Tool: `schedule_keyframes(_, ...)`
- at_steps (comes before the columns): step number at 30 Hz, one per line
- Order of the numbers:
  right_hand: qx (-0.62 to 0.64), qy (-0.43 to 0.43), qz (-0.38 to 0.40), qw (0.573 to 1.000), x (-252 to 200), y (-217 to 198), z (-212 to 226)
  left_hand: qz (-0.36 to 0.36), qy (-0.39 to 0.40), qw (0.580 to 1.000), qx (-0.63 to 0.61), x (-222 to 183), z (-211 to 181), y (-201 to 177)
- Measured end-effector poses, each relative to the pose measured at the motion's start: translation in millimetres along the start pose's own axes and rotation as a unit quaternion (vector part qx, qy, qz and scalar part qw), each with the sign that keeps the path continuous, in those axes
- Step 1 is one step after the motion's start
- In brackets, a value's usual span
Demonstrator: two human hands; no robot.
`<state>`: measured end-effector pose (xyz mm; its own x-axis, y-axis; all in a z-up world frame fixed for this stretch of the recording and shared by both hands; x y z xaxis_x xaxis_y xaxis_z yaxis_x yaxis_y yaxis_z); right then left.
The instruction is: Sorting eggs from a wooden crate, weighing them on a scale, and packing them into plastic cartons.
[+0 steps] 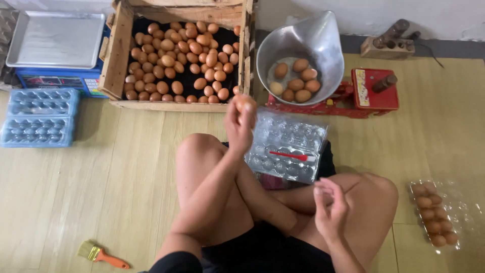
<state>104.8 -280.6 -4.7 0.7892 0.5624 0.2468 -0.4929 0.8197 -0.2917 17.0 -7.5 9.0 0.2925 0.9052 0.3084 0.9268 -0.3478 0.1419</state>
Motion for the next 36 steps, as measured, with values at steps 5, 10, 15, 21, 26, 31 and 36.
schedule_keyframes(5,0.194,0.145,0.059,0.968,29.3,57.6,-7.0,0.187,0.013,0.979,0.074,-93.2,-9.7,31.8)
schedule_keyframes(10,0.134,0.126,0.147,0.972,47.4,84.0,6.4,0.219,0.058,0.965,0.135,-102.8,-8.0,36.1)
schedule_keyframes(15,0.262,0.182,0.117,0.940,85.1,81.5,-12.3,0.140,-0.025,0.990,0.012,-81.4,-1.1,32.8)
schedule_keyframes(21,0.192,0.102,0.124,0.968,207.2,96.6,31.9,0.047,-0.201,0.969,-0.135,-62.0,61.8,36.5)
schedule_keyframes(26,-0.191,0.004,0.145,0.971,282.5,139.0,-3.0,-0.029,-0.225,0.956,-0.185,-51.6,96.6,19.3)
schedule_keyframes(31,-0.424,-0.073,0.205,0.879,301.5,191.8,-14.5,-0.051,-0.277,0.926,-0.252,-44.1,92.6,8.2)
schedule_keyframes(36,-0.534,0.013,0.227,0.814,304.9,202.9,-25.0,-0.053,-0.261,0.944,-0.194,-36.8,85.2,8.4)
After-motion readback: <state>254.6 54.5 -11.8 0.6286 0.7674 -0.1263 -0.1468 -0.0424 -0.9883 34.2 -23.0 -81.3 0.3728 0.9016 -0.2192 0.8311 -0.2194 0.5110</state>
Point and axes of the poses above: each hand's wrist, its own x-axis towards the middle knuckle, its own y-axis out of the palm, z = x × y, the point moved 9 cm from there along x, towards the middle knuckle, and after that the axes turned 11 degrees about x, right-handed, at the moved point
